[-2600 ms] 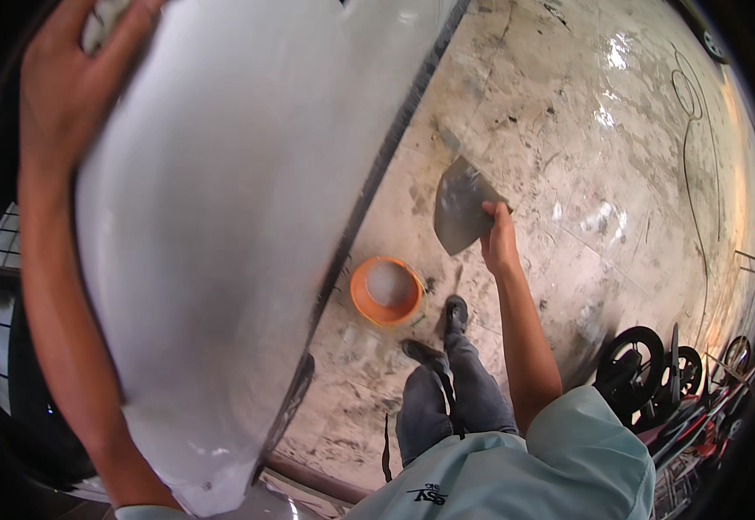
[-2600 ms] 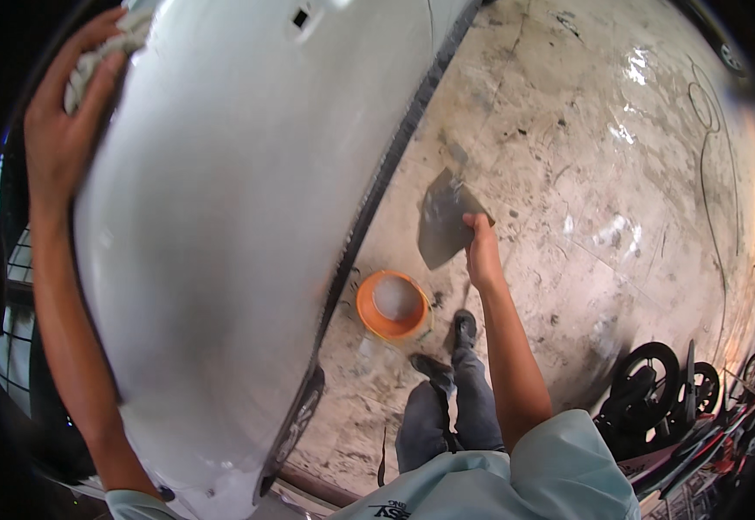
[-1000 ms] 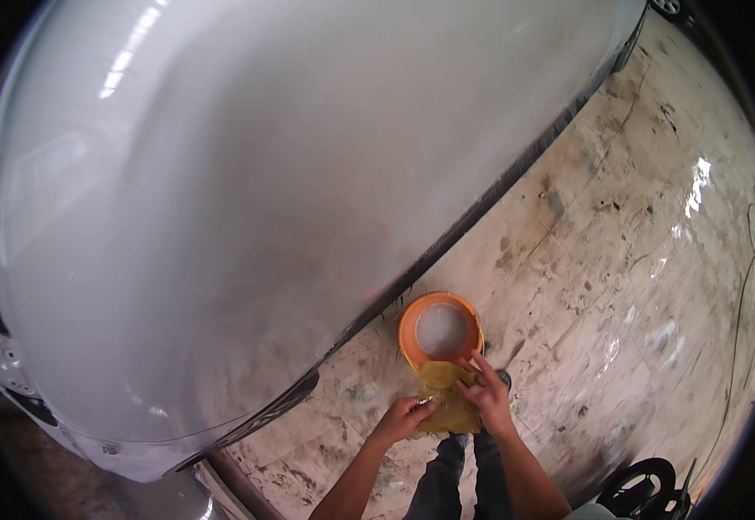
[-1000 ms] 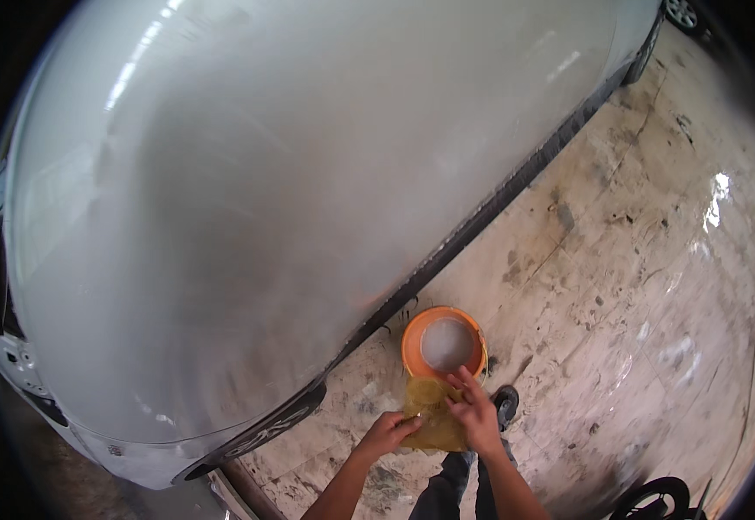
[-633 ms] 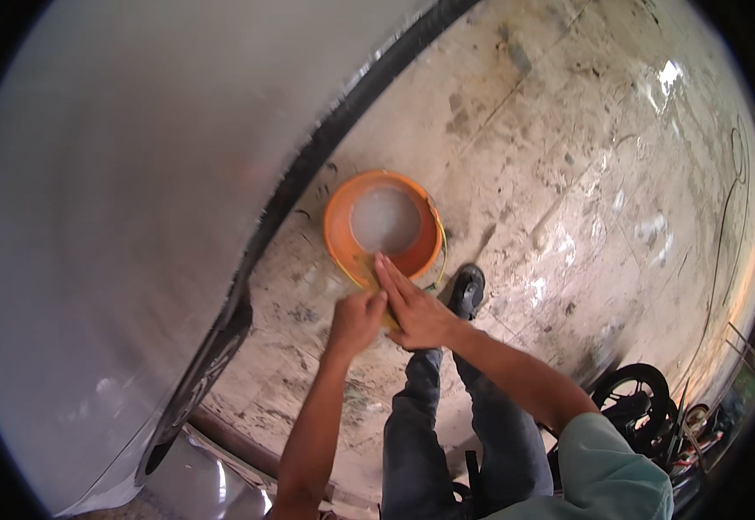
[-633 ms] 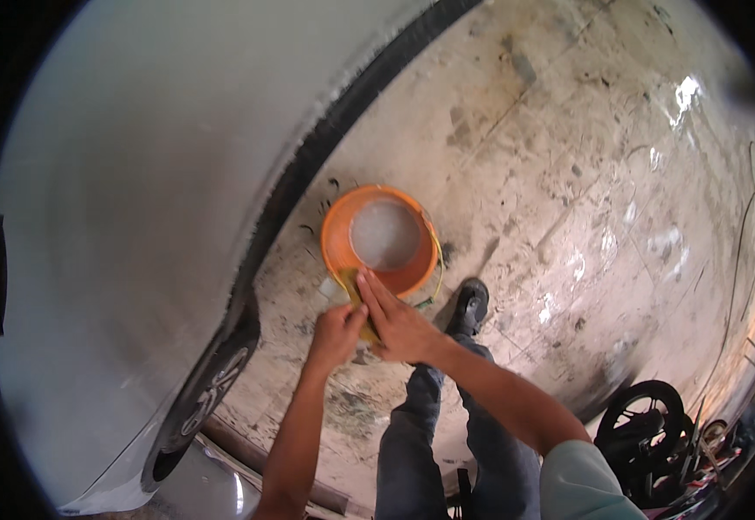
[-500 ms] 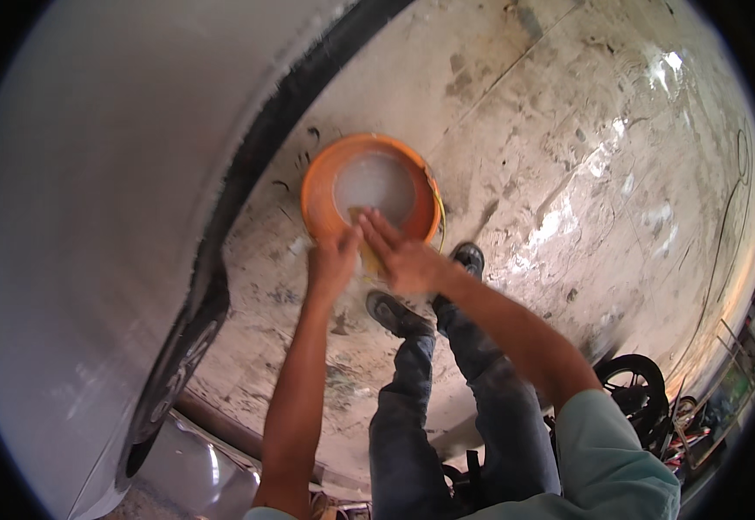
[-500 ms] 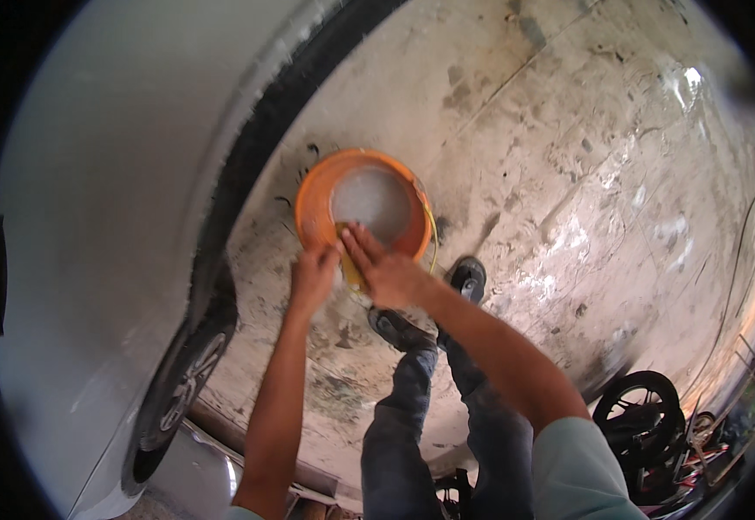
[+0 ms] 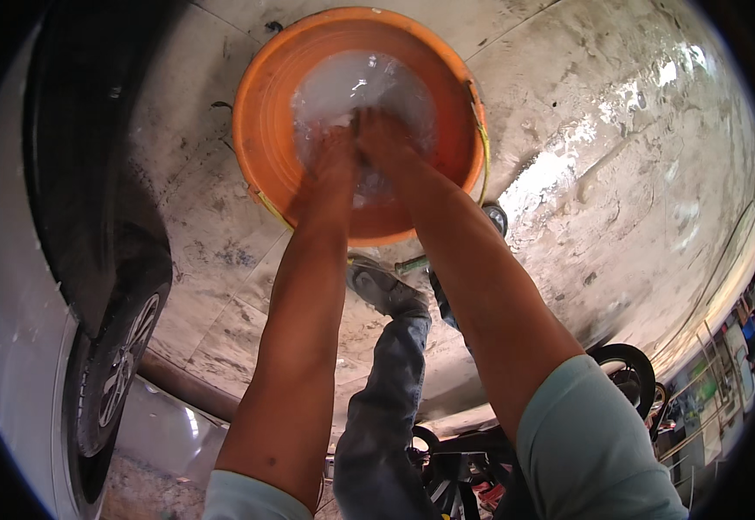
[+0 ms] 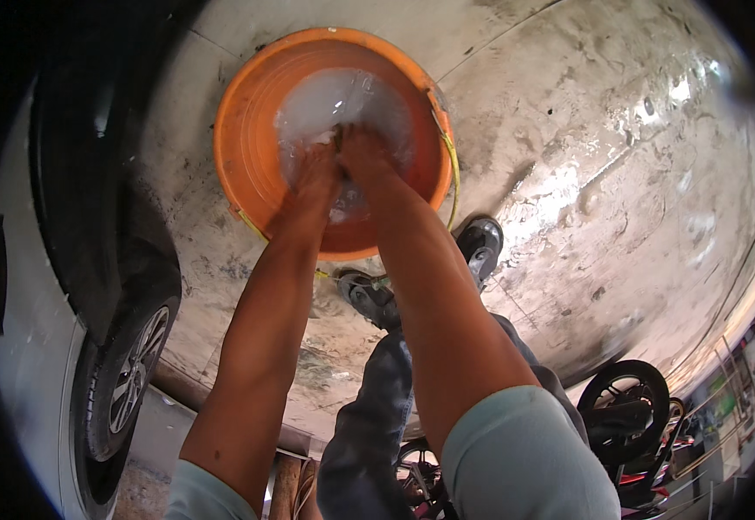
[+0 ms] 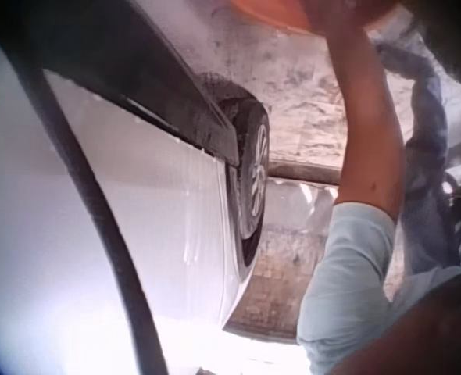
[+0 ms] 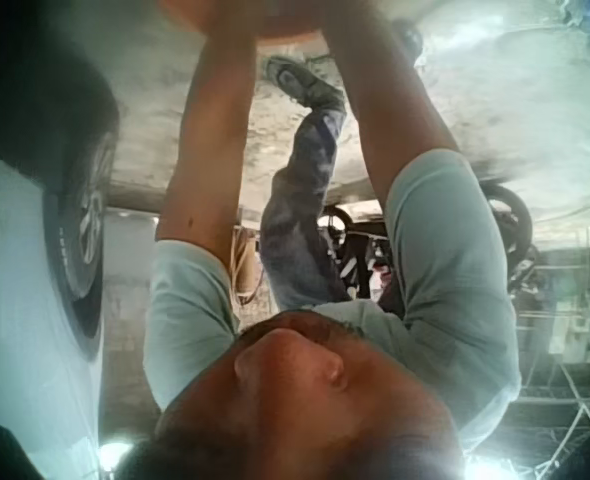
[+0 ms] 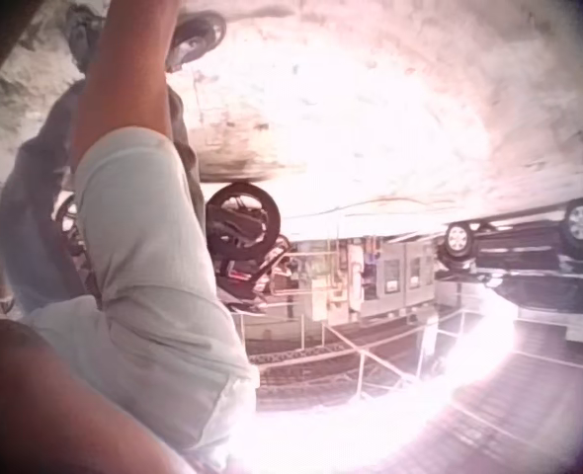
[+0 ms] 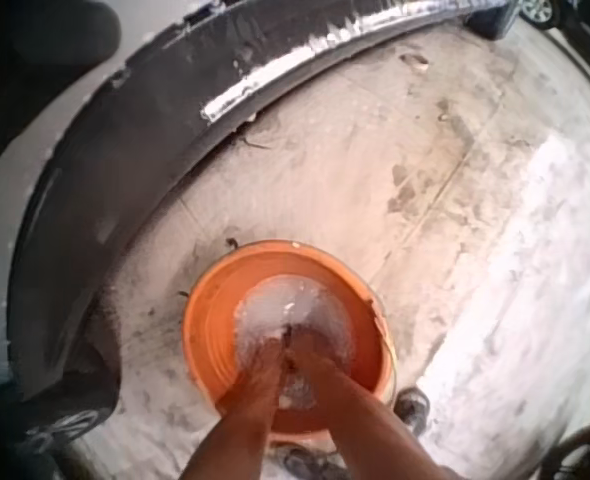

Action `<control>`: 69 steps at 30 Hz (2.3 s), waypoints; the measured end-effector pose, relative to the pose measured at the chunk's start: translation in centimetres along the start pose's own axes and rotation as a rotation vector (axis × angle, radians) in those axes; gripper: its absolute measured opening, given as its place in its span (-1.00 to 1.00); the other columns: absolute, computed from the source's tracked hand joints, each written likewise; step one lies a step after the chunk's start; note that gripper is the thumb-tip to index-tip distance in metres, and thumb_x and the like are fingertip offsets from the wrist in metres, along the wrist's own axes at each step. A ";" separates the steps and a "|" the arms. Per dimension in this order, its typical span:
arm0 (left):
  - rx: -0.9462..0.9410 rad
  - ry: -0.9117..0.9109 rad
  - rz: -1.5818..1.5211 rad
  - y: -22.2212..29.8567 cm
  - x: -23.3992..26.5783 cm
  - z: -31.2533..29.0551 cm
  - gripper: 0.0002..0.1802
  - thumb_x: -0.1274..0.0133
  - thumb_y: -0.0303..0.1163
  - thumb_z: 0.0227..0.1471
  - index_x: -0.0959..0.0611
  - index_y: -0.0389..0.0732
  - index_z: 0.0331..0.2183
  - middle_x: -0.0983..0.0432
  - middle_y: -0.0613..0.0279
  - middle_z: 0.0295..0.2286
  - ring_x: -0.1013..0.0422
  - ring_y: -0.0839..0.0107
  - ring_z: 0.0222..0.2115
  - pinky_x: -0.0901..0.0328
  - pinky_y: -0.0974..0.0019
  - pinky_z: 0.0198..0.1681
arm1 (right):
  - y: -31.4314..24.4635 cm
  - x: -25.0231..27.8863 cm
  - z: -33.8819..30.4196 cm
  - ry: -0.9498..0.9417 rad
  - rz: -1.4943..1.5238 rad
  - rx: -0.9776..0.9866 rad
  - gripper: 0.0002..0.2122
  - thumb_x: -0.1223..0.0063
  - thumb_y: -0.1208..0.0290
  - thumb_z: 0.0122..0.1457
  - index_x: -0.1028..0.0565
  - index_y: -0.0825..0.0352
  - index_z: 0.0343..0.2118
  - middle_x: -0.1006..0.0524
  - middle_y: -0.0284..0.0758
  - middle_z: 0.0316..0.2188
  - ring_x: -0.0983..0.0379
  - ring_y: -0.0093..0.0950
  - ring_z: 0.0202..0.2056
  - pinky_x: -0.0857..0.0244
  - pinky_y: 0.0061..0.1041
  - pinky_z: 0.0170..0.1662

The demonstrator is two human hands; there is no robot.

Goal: The person wet-sands the exterior panels of a silver car by dipping sandpaper into a bucket of water and rubbing the surface, occasionally wiping it with a cloth.

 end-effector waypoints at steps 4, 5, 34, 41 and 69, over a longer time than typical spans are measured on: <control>0.089 -0.201 -0.100 2.1 -1.4 1.5 -0.34 -0.03 -0.32 -0.05 -0.32 -0.17 0.14 -0.26 -0.12 0.08 -0.14 -0.02 0.15 -0.09 -0.05 0.17 | 3.7 -3.5 -1.9 0.201 0.517 -0.333 -0.61 0.20 0.30 0.19 -0.43 0.34 0.04 -0.37 -0.07 0.08 -0.30 -0.12 0.11 -0.10 -0.18 0.19; 0.038 -0.095 0.027 2.2 -1.1 0.6 -0.36 -0.02 -0.35 -0.04 -0.33 -0.18 0.12 -0.28 -0.13 0.06 -0.16 -0.02 0.13 -0.11 -0.03 0.16 | 3.2 -2.9 -2.9 0.178 0.489 -0.352 -0.62 0.20 0.30 0.19 -0.45 0.30 0.02 -0.39 -0.08 0.06 -0.32 -0.14 0.10 -0.12 -0.19 0.18; -0.445 1.546 0.797 6.6 78.3 -66.0 -0.57 -0.04 -0.24 0.10 -0.41 -0.33 -0.09 -0.22 -0.14 0.04 -0.07 -0.07 0.10 -0.01 -0.05 0.15 | 20.0 25.5 -66.8 1.081 1.321 -0.454 -0.57 0.27 0.01 0.24 -0.43 0.34 -0.25 -0.38 -0.30 -0.21 -0.22 -0.45 -0.11 -0.02 -0.46 0.08; -0.599 1.502 0.671 17.5 87.1 -57.7 -0.73 -0.05 -0.40 0.07 -0.44 -0.36 -0.23 -0.35 -0.09 -0.23 -0.28 -0.01 -0.17 -0.20 0.09 -0.07 | 25.4 22.1 -70.0 1.011 1.223 -0.649 -0.47 0.31 -0.11 0.23 -0.46 0.37 -0.39 -0.42 -0.30 -0.39 -0.29 -0.44 -0.28 -0.18 -0.40 -0.14; -0.938 1.493 1.129 61.9 113.9 -35.0 -0.69 0.05 -0.23 0.09 -0.51 -0.34 -0.41 -0.50 -0.09 -0.50 -0.44 -0.02 -0.40 -0.31 0.04 -0.28 | 39.8 31.3 -59.1 0.479 1.572 -0.586 -0.51 0.23 0.29 0.20 -0.16 0.49 0.14 -0.20 -0.01 0.18 -0.07 -0.18 0.23 0.11 -0.25 0.31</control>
Point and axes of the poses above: each hand's wrist, its own z-axis towards the middle knuckle, its own x-axis out of the back of the hand, y = z × x, the point moved 1 cm from there along z, towards the middle knuckle
